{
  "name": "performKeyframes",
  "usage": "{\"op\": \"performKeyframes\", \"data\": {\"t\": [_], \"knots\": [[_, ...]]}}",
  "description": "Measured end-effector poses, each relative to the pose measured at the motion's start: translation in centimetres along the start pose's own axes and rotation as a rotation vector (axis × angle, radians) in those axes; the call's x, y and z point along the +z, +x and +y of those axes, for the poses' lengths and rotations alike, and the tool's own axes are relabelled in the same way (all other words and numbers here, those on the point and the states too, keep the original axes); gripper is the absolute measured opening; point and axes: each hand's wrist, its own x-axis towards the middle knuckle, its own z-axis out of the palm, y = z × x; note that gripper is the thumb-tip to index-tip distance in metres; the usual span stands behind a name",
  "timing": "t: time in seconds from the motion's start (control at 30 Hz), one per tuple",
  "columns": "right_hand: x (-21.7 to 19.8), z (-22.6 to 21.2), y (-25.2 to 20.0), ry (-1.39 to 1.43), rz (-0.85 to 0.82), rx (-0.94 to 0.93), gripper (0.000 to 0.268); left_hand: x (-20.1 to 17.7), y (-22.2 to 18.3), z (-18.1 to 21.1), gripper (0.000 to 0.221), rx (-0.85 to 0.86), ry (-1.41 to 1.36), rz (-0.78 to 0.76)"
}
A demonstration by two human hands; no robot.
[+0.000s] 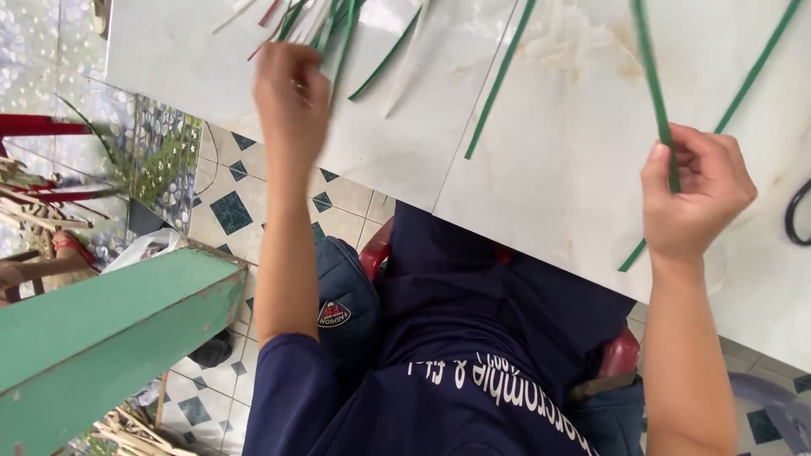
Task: Weaving green plastic strips together on a table to create a star-shaped pattern, using scissors for trimming.
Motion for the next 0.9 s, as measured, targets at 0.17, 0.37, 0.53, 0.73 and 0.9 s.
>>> {"op": "performKeyframes", "data": {"t": [0.17, 0.37, 0.53, 0.73, 0.9], "knots": [[-0.4, -1.5, -0.1, 0.403, 0.009, 0.502, 0.013, 0.3, 2.4, -11.8, 0.019, -0.354, 0.077, 0.048], [-0.8, -1.3, -0.8, 0.469, 0.051, 0.666, 0.010, 3.5, 4.5, -12.1, 0.040, -0.168, 0.539, 0.203], [-1.0, -0.8, -1.0, 0.477, 0.038, 0.725, 0.009, 6.5, 5.1, -8.9, 0.036, 0.220, 0.489, 0.175], [-1.7, -1.5, 0.1, 0.381, -0.019, 0.673, 0.014, 8.8, 6.1, -8.8, 0.017, 0.181, 0.674, 0.123], [-2.4, -0.4, 0.0, 0.298, 0.007, 0.642, 0.015, 5.8, 5.0, -2.7, 0.020, 0.057, 0.411, 0.153]]}}
